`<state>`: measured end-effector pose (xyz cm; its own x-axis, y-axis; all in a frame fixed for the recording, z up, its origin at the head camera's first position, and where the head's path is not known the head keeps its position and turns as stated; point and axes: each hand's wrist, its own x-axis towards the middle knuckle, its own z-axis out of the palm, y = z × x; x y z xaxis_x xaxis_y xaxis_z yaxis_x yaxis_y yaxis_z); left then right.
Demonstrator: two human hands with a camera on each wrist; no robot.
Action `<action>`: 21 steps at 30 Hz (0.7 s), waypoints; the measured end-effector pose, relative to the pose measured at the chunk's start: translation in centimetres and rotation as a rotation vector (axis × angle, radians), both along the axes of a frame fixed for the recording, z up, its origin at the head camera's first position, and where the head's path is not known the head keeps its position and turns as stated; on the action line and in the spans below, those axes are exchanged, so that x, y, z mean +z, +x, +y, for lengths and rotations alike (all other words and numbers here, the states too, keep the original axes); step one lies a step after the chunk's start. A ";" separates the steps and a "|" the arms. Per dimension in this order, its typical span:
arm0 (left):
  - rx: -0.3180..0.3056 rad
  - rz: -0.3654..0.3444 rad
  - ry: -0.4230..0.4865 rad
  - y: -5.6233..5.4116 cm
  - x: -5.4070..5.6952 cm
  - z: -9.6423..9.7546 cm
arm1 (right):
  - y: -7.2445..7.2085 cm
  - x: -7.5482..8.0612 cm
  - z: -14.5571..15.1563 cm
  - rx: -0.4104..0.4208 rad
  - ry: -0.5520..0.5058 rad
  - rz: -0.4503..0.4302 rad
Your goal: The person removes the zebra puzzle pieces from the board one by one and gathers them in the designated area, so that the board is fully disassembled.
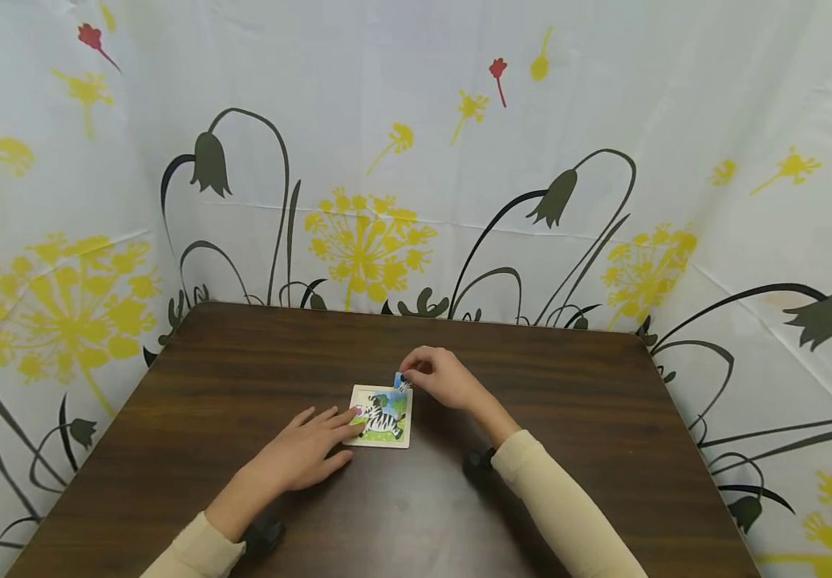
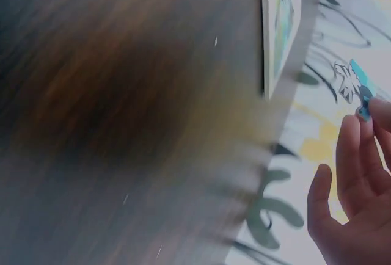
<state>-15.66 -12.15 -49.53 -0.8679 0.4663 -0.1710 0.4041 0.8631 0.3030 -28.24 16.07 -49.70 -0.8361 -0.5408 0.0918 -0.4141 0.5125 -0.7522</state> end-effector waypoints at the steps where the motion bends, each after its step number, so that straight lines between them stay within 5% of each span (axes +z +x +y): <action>1: 0.001 -0.003 0.000 0.0 0.0 0.0 | 0.0 0.1 0.6 -0.015 -0.007 -0.004; 13: -0.026 0.051 0.031 -0.2 -0.9 -0.3 | -0.9 -0.4 4.0 -0.058 0.066 -0.127; 21: -0.041 0.027 0.077 -0.1 -1.1 -0.8 | -2.0 -2.0 4.0 -0.075 0.119 -0.108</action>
<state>-15.77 -12.96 -50.63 -0.8516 0.5127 -0.1095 0.4479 0.8200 0.3564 -30.21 20.05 -51.71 -0.8762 -0.4781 -0.0612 -0.2916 0.6268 -0.7225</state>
